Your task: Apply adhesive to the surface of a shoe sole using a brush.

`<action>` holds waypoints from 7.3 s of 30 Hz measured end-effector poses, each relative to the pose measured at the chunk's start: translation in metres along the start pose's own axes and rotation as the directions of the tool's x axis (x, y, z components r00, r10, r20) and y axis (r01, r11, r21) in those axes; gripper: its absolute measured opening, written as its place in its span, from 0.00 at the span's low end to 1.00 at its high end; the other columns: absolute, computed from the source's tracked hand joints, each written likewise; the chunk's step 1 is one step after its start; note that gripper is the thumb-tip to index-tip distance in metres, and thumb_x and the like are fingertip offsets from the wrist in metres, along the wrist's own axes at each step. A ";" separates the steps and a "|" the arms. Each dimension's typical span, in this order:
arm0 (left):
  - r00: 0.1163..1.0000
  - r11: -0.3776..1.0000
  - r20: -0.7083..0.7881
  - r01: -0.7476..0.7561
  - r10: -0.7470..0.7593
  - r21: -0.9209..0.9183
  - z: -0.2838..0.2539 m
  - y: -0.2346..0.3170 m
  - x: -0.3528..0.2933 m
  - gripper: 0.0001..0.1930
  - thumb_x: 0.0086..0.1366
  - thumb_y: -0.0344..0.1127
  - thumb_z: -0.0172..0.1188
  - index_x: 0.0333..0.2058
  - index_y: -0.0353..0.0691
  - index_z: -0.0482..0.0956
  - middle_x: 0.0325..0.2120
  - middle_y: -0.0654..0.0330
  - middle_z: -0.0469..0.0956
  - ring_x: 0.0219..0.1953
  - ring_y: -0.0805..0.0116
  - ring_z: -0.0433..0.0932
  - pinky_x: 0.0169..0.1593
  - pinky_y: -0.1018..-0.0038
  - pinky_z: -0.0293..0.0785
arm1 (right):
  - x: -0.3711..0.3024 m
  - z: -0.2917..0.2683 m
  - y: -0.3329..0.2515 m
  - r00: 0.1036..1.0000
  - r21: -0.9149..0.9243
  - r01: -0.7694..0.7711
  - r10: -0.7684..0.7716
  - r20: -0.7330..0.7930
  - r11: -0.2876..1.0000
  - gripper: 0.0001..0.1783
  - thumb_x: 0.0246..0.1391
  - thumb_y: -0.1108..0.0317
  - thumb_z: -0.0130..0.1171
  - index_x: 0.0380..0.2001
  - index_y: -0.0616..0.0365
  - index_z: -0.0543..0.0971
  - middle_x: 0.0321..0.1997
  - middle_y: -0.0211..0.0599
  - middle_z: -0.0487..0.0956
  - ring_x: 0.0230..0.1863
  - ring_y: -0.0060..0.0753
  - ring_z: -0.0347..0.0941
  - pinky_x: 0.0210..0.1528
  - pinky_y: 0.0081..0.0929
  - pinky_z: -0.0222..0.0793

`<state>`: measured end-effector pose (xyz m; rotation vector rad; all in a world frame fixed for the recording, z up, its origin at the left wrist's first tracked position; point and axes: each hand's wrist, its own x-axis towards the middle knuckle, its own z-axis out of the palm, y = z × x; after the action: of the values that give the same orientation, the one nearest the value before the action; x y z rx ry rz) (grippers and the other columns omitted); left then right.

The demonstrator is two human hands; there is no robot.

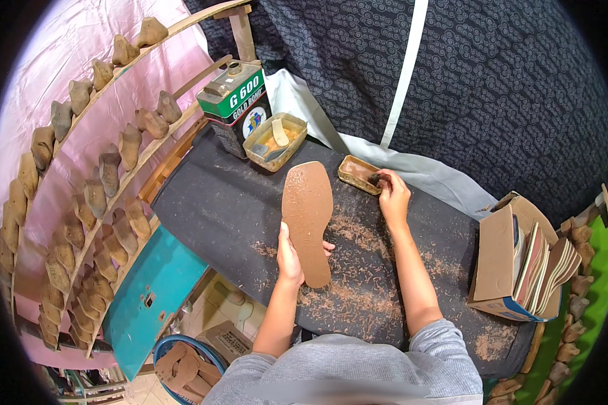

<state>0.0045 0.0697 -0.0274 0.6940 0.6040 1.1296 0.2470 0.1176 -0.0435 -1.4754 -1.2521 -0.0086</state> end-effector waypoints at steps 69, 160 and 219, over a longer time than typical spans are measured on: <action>0.995 1.000 0.095 0.010 -0.010 -0.006 0.024 0.001 -0.023 0.35 0.66 0.62 0.26 0.47 0.34 0.67 0.32 0.52 0.76 0.25 0.59 0.78 0.27 0.70 0.75 | -0.037 -0.063 -0.164 0.823 0.330 0.541 -0.568 -0.016 0.773 0.14 0.37 0.76 0.61 0.33 0.58 0.79 0.40 0.41 0.79 0.37 0.40 0.77 0.37 0.28 0.73; 0.971 0.992 -0.227 -0.095 0.074 -0.081 0.010 0.016 0.024 0.32 0.65 0.63 0.32 0.46 0.36 0.66 0.27 0.48 0.75 0.25 0.57 0.78 0.28 0.65 0.76 | -0.121 -0.070 -0.128 0.766 0.473 0.504 -0.627 0.141 0.723 0.10 0.40 0.73 0.63 0.31 0.60 0.80 0.37 0.42 0.79 0.32 0.39 0.76 0.33 0.29 0.74; 0.992 0.992 0.039 0.124 -0.123 -0.021 0.015 -0.017 -0.020 0.30 0.67 0.56 0.32 0.48 0.33 0.64 0.29 0.48 0.76 0.23 0.57 0.79 0.25 0.66 0.78 | -0.063 -0.039 -0.073 0.976 0.316 -0.213 0.185 0.118 0.925 0.16 0.53 0.70 0.57 0.46 0.58 0.73 0.37 0.38 0.77 0.36 0.24 0.74 0.39 0.22 0.71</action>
<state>0.0193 0.0432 -0.0291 0.6482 0.5929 1.0049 0.1942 0.0328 -0.0163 -1.3143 -1.1038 0.3865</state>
